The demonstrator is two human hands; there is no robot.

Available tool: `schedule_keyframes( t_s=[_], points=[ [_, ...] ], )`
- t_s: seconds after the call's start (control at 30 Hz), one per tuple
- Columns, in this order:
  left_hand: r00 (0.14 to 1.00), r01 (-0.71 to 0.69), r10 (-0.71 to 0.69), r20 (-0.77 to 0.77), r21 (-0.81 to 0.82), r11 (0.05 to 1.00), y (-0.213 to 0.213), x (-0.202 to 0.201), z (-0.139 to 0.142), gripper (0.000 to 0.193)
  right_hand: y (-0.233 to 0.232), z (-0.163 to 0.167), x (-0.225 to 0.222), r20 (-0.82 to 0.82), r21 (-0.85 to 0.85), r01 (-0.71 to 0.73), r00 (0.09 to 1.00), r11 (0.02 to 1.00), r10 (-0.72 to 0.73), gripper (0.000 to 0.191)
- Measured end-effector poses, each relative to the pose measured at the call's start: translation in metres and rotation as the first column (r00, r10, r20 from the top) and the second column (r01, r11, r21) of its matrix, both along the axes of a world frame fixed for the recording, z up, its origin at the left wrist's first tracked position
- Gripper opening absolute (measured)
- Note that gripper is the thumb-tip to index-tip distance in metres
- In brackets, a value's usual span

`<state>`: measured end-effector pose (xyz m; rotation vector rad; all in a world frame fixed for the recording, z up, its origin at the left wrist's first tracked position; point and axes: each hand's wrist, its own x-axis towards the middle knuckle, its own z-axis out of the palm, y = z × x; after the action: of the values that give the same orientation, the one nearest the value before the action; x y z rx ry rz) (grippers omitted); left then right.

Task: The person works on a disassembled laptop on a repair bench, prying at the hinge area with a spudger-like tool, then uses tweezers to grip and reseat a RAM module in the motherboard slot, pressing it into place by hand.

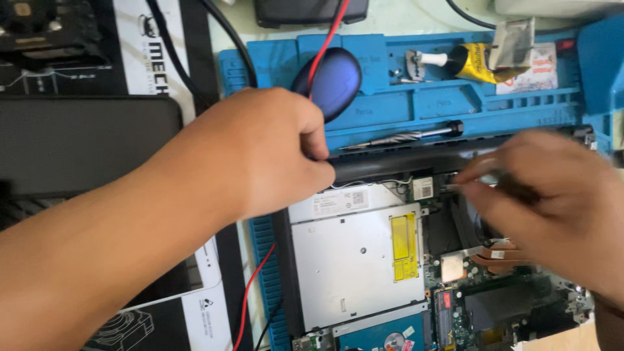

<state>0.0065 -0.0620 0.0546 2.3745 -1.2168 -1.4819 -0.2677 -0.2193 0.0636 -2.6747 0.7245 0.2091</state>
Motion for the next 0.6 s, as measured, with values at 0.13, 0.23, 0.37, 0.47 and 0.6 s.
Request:
schedule_keyframes(
  t_s=[0.13, 0.23, 0.37, 0.47, 0.6],
  points=[
    [0.998, -0.015, 0.052, 0.046, -0.581, 0.814, 0.023, -0.015, -0.002, 0.024, 0.014, -0.01, 0.005, -0.125, 0.111, 0.228, 0.969, 0.967, -0.214, 0.02],
    [0.979, 0.16, 0.02, 0.204, -0.822, 0.547, 0.039, -0.032, -0.011, 0.018, 0.017, -0.004, 0.014, -0.03, 0.2, 0.181, 0.983, 0.963, -0.179, 0.023],
    [0.96, 0.268, -0.042, 0.278, -0.859, 0.436, 0.042, -0.041, -0.025, 0.019, 0.017, 0.014, 0.021, 0.352, 0.272, -0.131, 0.936, 0.954, 0.028, 0.016],
    [0.952, 0.305, -0.101, 0.29, -0.851, 0.428, 0.039, -0.043, -0.028, 0.024, 0.023, 0.024, 0.012, 0.273, 0.129, 0.065, 0.957, 0.99, -0.098, 0.028],
    [0.953, 0.301, -0.178, 0.244, -0.813, 0.498, 0.037, -0.048, -0.032, 0.031, 0.016, 0.016, 0.002, 0.177, 0.214, 0.101, 0.974, 0.972, -0.14, 0.024]
  ],
)
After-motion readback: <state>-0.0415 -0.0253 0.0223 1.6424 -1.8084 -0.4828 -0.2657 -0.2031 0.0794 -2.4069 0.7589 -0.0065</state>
